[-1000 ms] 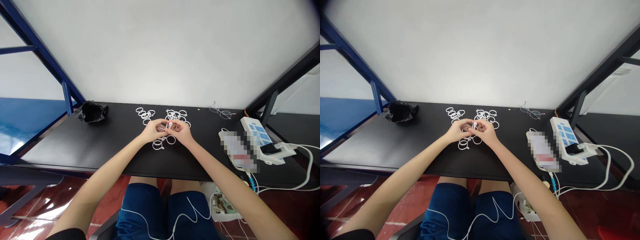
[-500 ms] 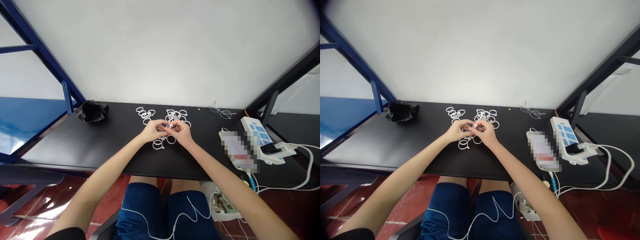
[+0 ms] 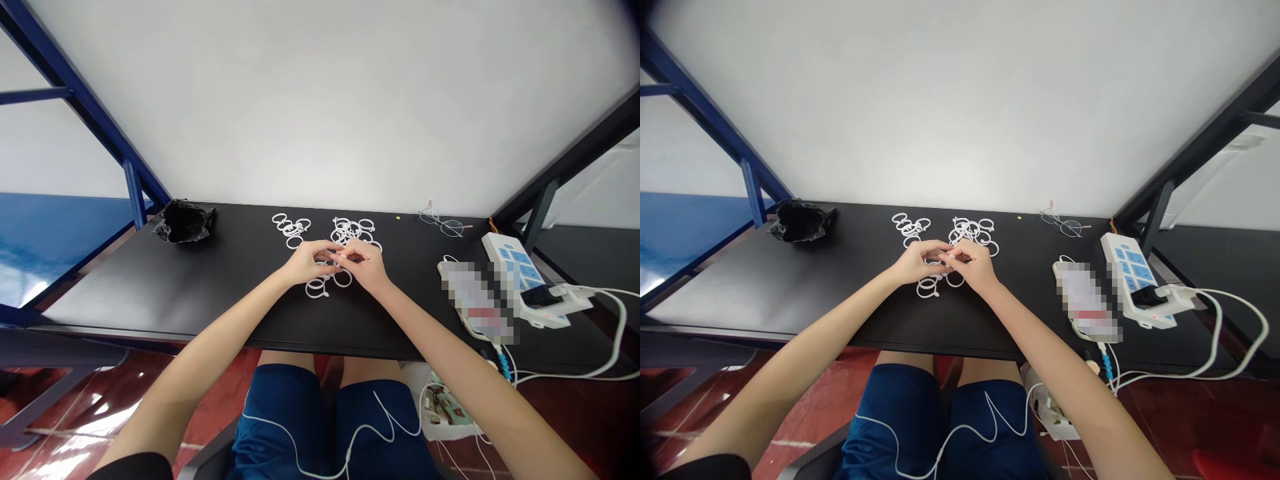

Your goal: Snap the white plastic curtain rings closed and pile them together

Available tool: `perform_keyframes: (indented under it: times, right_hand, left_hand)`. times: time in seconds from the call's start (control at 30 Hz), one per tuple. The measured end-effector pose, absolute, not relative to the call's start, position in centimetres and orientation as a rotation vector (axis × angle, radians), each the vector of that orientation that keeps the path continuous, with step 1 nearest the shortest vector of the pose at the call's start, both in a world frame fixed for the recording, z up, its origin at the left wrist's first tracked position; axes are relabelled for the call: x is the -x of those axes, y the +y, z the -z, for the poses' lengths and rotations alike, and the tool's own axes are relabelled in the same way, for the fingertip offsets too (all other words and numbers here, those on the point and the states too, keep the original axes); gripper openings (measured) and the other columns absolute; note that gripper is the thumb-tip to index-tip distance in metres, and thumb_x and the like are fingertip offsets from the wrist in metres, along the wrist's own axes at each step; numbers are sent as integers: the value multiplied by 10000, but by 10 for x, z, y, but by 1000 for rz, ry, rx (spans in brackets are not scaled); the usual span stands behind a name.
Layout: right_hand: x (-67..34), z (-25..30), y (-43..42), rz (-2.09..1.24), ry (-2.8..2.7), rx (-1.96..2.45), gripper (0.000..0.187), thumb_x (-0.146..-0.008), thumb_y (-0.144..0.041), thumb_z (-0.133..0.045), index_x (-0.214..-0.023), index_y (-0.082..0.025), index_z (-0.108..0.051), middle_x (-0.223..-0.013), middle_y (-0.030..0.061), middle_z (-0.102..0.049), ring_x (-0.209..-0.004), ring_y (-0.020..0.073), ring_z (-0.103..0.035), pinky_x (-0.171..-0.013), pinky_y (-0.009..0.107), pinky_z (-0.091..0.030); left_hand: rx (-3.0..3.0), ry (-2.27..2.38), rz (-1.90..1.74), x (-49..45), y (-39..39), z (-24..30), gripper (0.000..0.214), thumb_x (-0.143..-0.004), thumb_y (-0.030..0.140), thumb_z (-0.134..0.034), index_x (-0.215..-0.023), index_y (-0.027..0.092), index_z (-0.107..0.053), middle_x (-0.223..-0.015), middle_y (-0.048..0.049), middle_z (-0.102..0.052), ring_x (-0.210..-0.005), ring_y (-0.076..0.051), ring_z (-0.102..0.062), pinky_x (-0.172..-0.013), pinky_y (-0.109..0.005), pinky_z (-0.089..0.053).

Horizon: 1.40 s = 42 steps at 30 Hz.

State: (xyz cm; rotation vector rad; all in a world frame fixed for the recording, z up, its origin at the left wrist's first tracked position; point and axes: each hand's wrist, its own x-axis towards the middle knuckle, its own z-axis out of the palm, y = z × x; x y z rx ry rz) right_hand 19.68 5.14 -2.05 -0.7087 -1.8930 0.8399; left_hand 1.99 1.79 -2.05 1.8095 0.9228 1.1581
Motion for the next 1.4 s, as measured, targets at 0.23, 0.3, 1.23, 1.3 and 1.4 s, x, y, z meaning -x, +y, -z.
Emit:
perform_keyframes:
  times: [0.23, 0.3, 1.23, 1.3, 1.4]
  right_hand:
    - [-198, 21, 52, -798, -1909, 711, 230, -786, -451, -685, -766, -222, -684, -739, 37, -626, -600, 152, -570, -571, 317, -503]
    - [-198, 20, 52, -806, -1900, 720, 215, -789, -435, -684, -823, -224, -699, -779, 46, -646, -627, 160, -593, -574, 316, -516]
    - [-214, 18, 69, -918, -2187, 871, 258, -823, -386, -608, -694, -177, -688, -635, 18, -650, -540, 125, -562, -521, 252, -443]
    - [-214, 19, 68, -805, -2235, 849, 243, -826, -348, -604, -671, -177, -679, -599, 5, -624, -534, 115, -534, -521, 246, -422]
    - [-212, 20, 67, -708, -2210, 833, 213, -827, -324, -611, -687, -175, -671, -622, 6, -633, -523, 106, -522, -525, 246, -427]
  left_hand:
    - [-1884, 945, -1185, -20, 17, 17, 413, -743, 251, -732, -1128, 137, -635, -1094, -117, -673, -978, -222, -678, -933, -371, -541]
    - [-1912, 979, -1196, -20, 18, 17, 409, -754, 259, -722, -1136, 144, -631, -1114, -121, -665, -989, -219, -672, -945, -372, -528]
    - [-2325, 1679, -768, 46, 37, 26, 225, -833, 374, -579, -776, 162, -628, -797, -44, -615, -731, -162, -563, -674, -282, -451]
    - [-2315, 1652, -784, 46, 38, 26, 229, -835, 372, -575, -779, 157, -632, -796, -48, -617, -735, -163, -568, -683, -288, -458]
    - [-2212, 1577, -916, 42, 38, 23, 240, -824, 387, -597, -789, 154, -643, -788, -45, -626, -727, -156, -581, -690, -290, -477]
